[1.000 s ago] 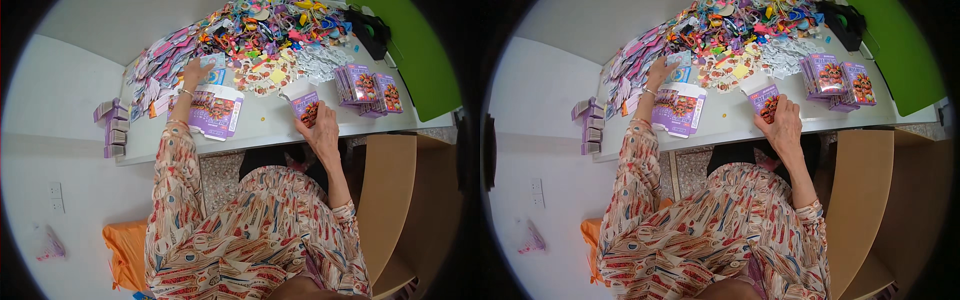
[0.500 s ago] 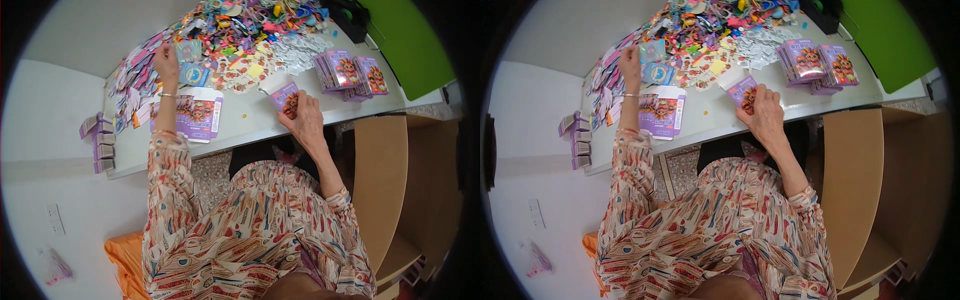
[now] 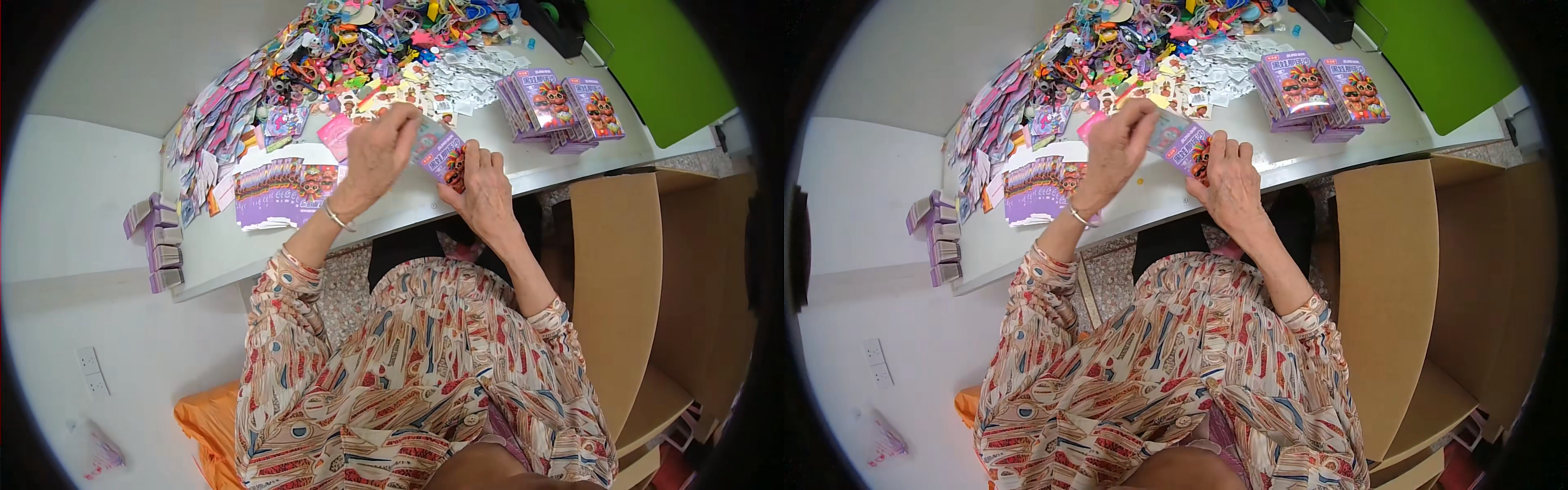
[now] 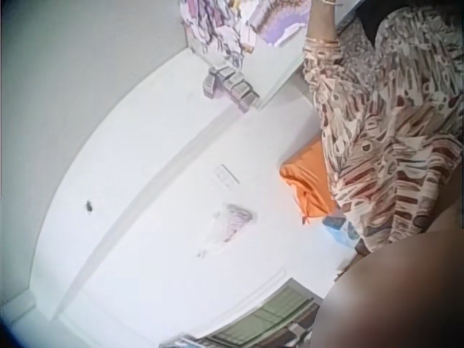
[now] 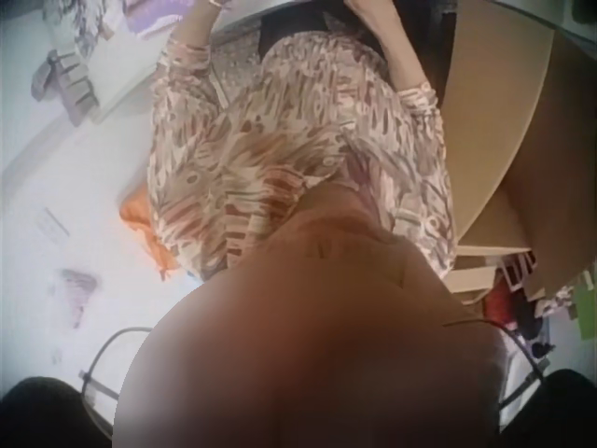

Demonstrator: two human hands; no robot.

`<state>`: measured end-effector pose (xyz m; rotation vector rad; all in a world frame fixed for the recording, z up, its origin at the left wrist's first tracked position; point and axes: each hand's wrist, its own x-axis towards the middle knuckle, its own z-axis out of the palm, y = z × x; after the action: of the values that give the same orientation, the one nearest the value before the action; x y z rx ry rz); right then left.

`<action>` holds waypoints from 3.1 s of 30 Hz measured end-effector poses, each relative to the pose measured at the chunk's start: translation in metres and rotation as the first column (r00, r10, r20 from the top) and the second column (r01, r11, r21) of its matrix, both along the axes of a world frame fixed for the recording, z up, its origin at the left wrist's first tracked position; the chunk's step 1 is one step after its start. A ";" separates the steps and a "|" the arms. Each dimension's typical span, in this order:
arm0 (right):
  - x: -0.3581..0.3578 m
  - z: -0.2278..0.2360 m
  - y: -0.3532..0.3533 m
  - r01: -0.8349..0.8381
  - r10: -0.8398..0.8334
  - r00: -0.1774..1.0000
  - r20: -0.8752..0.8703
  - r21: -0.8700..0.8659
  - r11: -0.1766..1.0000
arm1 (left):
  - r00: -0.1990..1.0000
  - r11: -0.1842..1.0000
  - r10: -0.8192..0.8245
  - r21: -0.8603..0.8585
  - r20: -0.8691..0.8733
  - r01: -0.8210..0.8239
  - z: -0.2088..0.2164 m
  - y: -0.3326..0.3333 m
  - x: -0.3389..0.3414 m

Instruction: Packing individual cards or small items into purple decorative boxes.

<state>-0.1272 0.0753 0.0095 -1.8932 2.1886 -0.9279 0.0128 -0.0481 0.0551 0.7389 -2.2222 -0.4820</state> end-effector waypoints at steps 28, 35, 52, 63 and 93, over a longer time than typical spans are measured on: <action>-0.005 0.000 0.000 0.025 -0.025 1.000 -0.007 -0.005 1.000 | 0.998 0.964 -0.049 -0.265 -0.031 0.039 -0.023 0.013 -0.016; -0.012 -0.006 -0.004 0.058 -0.058 0.998 0.026 0.014 0.998 | 0.989 0.985 0.150 0.084 -0.001 -0.149 -0.041 -0.121 0.012; -0.006 -0.008 -0.010 0.081 -0.081 0.997 -0.012 0.016 0.997 | 0.922 0.896 0.383 -0.265 0.059 -0.356 -0.077 -0.181 0.023; -0.006 -0.008 -0.012 0.101 -0.100 0.995 -0.011 0.064 0.993 | 0.997 0.994 -0.076 -0.075 -0.014 0.075 -0.023 -0.025 -0.010; -0.008 -0.009 -0.009 0.083 -0.083 0.997 -0.002 0.009 0.996 | 0.963 0.963 0.266 -0.050 0.047 -0.264 -0.057 -0.227 0.009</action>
<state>-0.1354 0.0668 0.0003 -1.8122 2.2846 -0.9285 0.0222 -0.2747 -0.0023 1.0193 -2.1328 -0.2829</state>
